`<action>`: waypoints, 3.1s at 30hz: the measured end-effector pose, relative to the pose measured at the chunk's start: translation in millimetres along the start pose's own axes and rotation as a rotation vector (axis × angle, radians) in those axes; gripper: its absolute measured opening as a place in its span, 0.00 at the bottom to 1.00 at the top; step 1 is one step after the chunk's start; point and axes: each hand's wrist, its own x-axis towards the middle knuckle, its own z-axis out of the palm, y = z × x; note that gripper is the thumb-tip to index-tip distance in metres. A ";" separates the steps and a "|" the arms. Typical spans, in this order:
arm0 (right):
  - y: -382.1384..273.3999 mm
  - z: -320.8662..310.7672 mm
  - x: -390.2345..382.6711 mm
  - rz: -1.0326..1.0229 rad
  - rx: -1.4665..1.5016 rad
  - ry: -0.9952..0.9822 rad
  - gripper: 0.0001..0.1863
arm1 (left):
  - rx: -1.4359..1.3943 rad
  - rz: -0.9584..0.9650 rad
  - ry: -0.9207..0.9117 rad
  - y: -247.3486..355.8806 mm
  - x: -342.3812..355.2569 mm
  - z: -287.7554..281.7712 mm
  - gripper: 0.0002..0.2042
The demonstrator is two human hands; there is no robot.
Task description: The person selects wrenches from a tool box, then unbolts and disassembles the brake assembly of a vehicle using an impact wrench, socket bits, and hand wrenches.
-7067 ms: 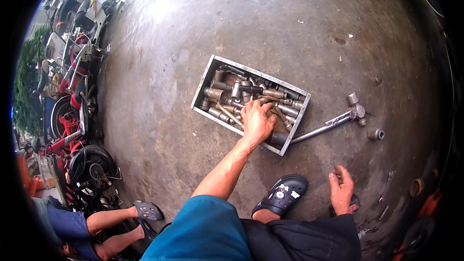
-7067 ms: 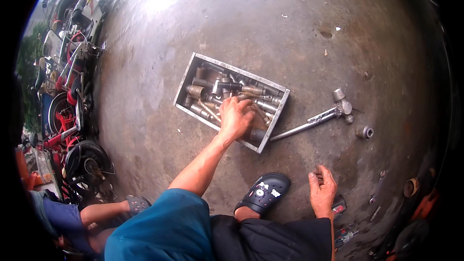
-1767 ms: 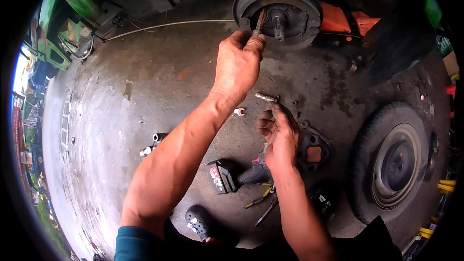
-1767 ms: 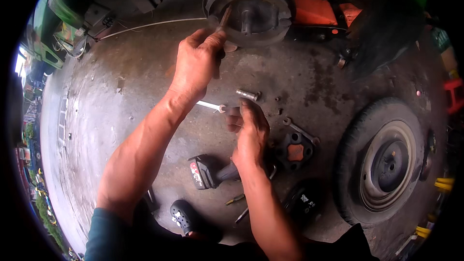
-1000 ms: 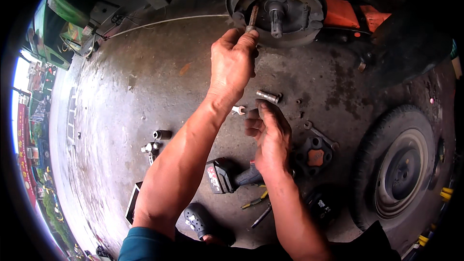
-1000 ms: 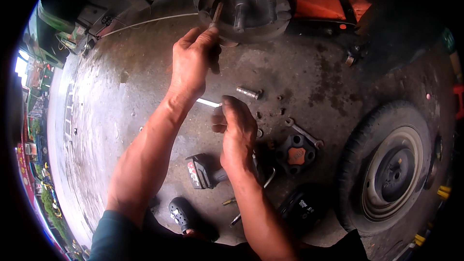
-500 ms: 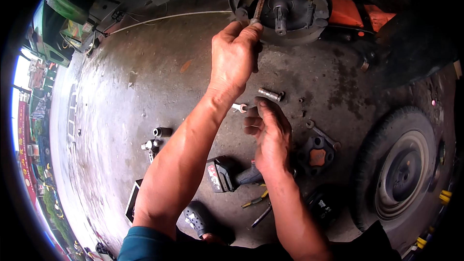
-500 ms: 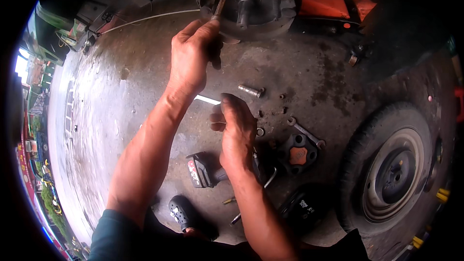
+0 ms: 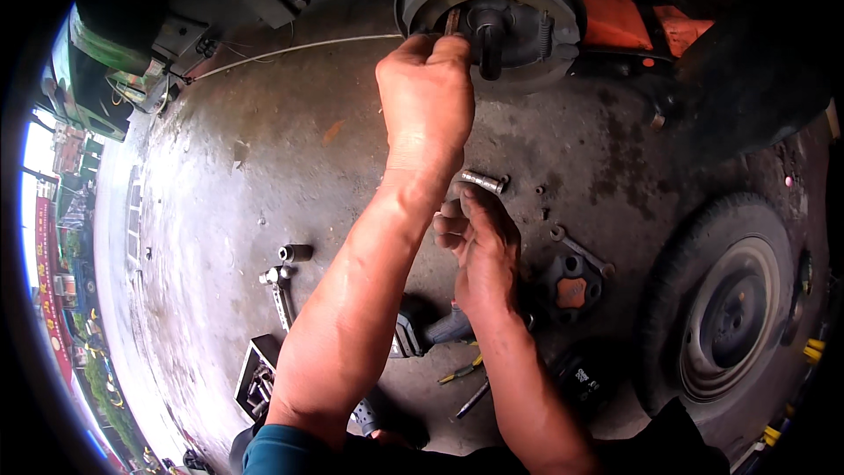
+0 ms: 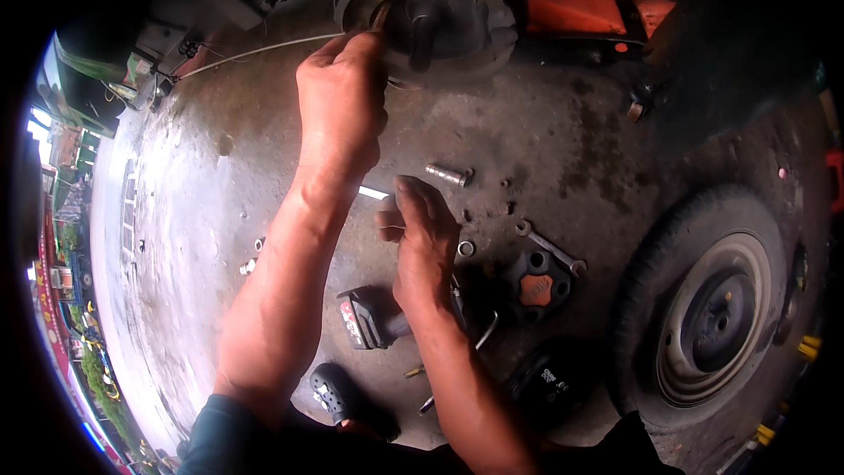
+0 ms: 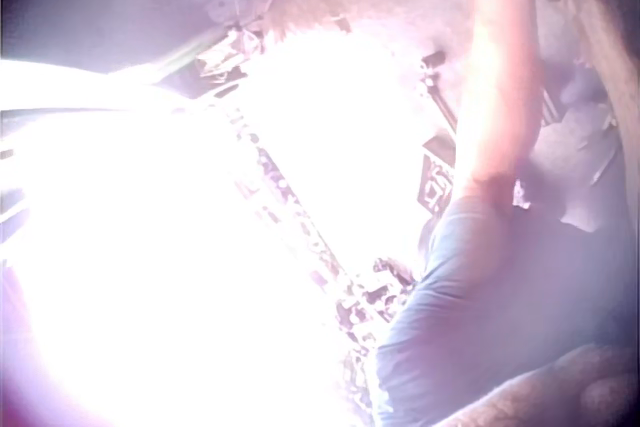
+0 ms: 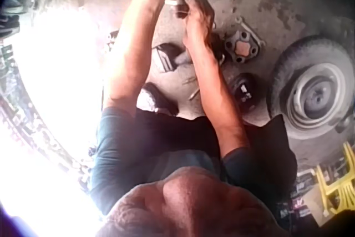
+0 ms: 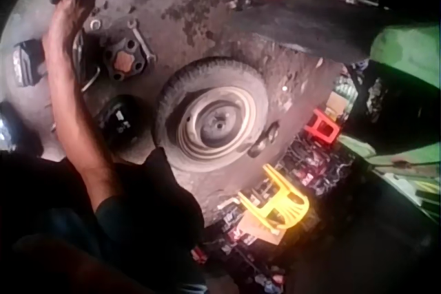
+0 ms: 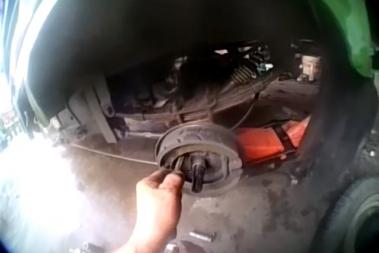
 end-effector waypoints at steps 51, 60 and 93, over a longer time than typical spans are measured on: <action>-91.8 -43.8 15.7 0.037 -2.050 -0.465 0.19 | 0.973 0.252 -0.919 -186.5 -193.4 -125.5 0.30; 7.5 31.5 83.2 -0.237 -2.429 -1.029 0.16 | 1.055 0.060 -0.981 -175.8 -194.8 -128.3 0.35; -103.4 94.3 -29.7 -0.372 -1.063 -0.712 0.13 | 0.118 -0.246 -0.749 -7.0 -42.3 -230.3 0.09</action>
